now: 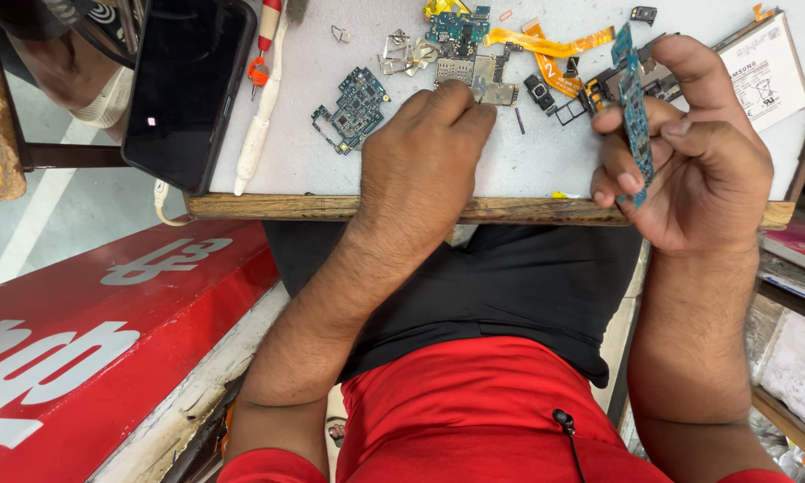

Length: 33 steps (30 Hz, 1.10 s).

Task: The person handles a small blue circuit board, removes a metal bracket, cleans the board with a white tool, and reattaches the bracket. They then pick up a larger circuit board and align it with the smaller board.

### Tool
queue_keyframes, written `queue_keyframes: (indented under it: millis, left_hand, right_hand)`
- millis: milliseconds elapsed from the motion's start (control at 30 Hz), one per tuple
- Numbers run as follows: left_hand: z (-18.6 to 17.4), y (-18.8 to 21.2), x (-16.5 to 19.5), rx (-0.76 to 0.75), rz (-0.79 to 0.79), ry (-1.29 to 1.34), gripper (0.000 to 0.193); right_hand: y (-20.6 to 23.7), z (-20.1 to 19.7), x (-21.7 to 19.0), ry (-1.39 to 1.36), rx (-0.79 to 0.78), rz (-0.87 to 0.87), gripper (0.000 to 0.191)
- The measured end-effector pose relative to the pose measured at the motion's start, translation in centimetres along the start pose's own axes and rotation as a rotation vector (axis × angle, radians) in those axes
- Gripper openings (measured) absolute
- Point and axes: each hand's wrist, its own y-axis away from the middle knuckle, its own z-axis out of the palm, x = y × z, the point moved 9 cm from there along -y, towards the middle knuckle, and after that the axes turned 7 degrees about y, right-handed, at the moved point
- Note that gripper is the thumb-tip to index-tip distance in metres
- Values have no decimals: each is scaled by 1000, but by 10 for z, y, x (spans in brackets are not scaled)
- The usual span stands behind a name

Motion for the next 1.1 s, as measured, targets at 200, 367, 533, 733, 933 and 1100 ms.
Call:
queue_keyframes:
  millis: [200, 367, 533, 733, 933, 1100]
  left_hand:
    - [-2, 1, 6, 74, 47, -48, 22]
    - [-9, 3, -15, 166, -50, 218, 12]
    - [-9, 6, -7, 72, 35, 316, 9]
    - [-7, 11, 16, -1, 204, 185, 11]
    - [6, 8, 38, -94, 278, -38, 9]
    - [12, 2, 51, -122, 282, -169, 10]
  right_hand:
    - [2, -16, 0, 52, 76, -17, 66]
    - [7, -12, -5, -36, -46, -71, 51]
    - [6, -8, -4, -99, -71, -77, 53]
    - [6, -10, -5, -72, -23, -82, 50]
    - [6, -20, -1, -46, -39, -103, 46]
    - [8, -31, 9, 3, 100, -79, 45]
